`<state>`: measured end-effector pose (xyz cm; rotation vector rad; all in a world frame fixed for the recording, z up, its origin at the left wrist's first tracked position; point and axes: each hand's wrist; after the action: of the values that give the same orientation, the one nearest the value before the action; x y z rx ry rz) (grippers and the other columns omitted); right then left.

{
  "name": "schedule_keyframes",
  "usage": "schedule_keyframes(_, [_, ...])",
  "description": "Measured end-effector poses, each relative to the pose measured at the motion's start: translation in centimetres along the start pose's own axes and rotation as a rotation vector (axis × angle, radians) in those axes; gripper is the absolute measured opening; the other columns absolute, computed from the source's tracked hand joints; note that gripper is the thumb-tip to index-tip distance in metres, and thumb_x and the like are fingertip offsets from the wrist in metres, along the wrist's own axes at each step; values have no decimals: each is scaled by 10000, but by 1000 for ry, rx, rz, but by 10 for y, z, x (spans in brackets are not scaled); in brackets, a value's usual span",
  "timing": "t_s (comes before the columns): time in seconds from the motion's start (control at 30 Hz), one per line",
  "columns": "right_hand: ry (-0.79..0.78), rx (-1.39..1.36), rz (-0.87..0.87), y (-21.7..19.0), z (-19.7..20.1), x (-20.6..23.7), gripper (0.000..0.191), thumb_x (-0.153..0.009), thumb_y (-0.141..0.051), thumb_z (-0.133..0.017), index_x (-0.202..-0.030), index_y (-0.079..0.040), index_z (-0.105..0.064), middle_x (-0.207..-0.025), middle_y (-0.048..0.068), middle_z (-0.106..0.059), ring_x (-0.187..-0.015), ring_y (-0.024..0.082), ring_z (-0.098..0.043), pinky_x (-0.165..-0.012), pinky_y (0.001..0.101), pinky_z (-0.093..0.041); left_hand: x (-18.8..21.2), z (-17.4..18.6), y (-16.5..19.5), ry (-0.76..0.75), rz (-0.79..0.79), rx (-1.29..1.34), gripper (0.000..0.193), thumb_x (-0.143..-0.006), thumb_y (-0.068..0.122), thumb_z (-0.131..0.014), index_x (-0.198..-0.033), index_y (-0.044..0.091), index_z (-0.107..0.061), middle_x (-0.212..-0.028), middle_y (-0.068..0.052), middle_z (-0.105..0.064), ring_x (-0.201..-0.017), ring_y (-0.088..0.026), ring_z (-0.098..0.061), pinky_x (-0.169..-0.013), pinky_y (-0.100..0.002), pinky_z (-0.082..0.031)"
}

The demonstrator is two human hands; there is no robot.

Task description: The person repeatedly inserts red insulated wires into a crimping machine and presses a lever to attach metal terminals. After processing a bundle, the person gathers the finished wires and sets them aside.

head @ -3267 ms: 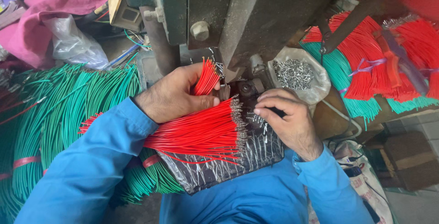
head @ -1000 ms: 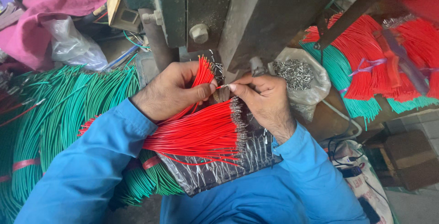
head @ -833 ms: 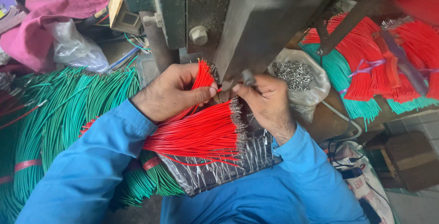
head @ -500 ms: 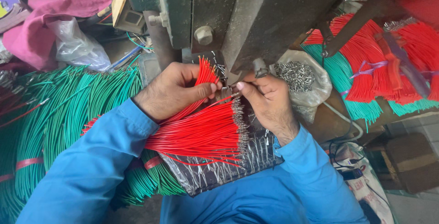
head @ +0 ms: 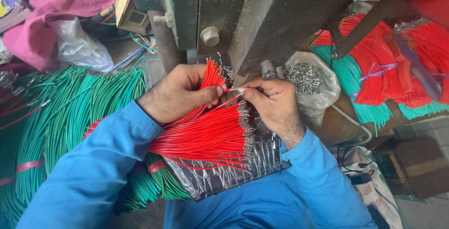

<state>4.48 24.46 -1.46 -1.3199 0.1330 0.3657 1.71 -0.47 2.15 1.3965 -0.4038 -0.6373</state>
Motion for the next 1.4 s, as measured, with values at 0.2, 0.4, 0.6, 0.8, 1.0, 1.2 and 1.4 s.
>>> schedule_keyframes(0.2, [37, 110, -41, 2, 4, -2, 76, -934, -27, -771, -978, 34, -776, -839, 66, -760, -772, 68, -652, -688, 225, -538, 0, -2, 0, 9, 18, 14, 122, -999, 114, -633, -1031, 13, -694, -840, 18, -682, -760, -50, -596, -691, -237, -525])
schedule_keyframes(0.4, [-22, -37, 15, -10, 2, 4, 130, -945, 17, -711, -1068, 41, -745, -1011, 70, -773, -922, 87, -703, -828, 230, -576, 1, -3, 2, 4, 45, 24, 129, -995, 134, -648, -1037, 19, -690, -846, 24, -664, -770, -52, -581, -697, -245, -523])
schedule_keyframes(0.6, [-160, 261, 125, -45, 31, 22, 126, -904, -16, -715, -1021, 8, -757, -981, 84, -749, -898, 164, -742, -809, 280, -593, 1, -5, 4, -45, -96, -152, 260, -890, 103, -777, -1076, 37, -607, -954, 24, -644, -934, -51, -596, -855, -243, -538])
schedule_keyframes(0.8, [-224, 668, 246, -49, 33, 31, 120, -849, -85, -746, -962, -44, -750, -910, 91, -686, -864, 239, -701, -769, 345, -549, 0, -4, 0, 9, 55, 40, 136, -983, 109, -675, -1084, 17, -665, -910, 1, -694, -828, -67, -627, -762, -254, -549])
schedule_keyframes(1.0, [30, 299, -54, -35, 22, 28, 122, -987, -50, -634, -1089, 1, -676, -920, 66, -750, -843, 137, -743, -738, 269, -590, 0, -2, -2, 3, -1, 94, 159, -964, 78, -666, -1105, 7, -649, -926, 4, -707, -850, -66, -670, -784, -244, -575])
schedule_keyframes(1.2, [16, -57, 60, -14, 4, 12, 144, -1016, -18, -636, -1133, 57, -671, -1072, 115, -765, -987, 132, -733, -907, 263, -593, 0, -5, 1, 3, 67, -23, 127, -990, 83, -655, -1093, 11, -675, -857, -1, -664, -767, -65, -590, -693, -249, -524])
schedule_keyframes(1.4, [14, -69, -15, -8, 1, 2, 119, -984, -35, -709, -1066, 49, -729, -977, 94, -781, -892, 99, -714, -819, 241, -582, 2, -4, 3, 15, -17, -132, 180, -914, -7, -617, -1090, 15, -646, -889, 20, -647, -847, -30, -573, -756, -237, -534])
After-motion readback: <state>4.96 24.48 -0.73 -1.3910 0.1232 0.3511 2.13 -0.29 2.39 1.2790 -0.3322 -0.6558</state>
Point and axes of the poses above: each hand's wrist, its own x-axis away from the middle knuckle, its own z-axis out of the back of the hand, y = z × x
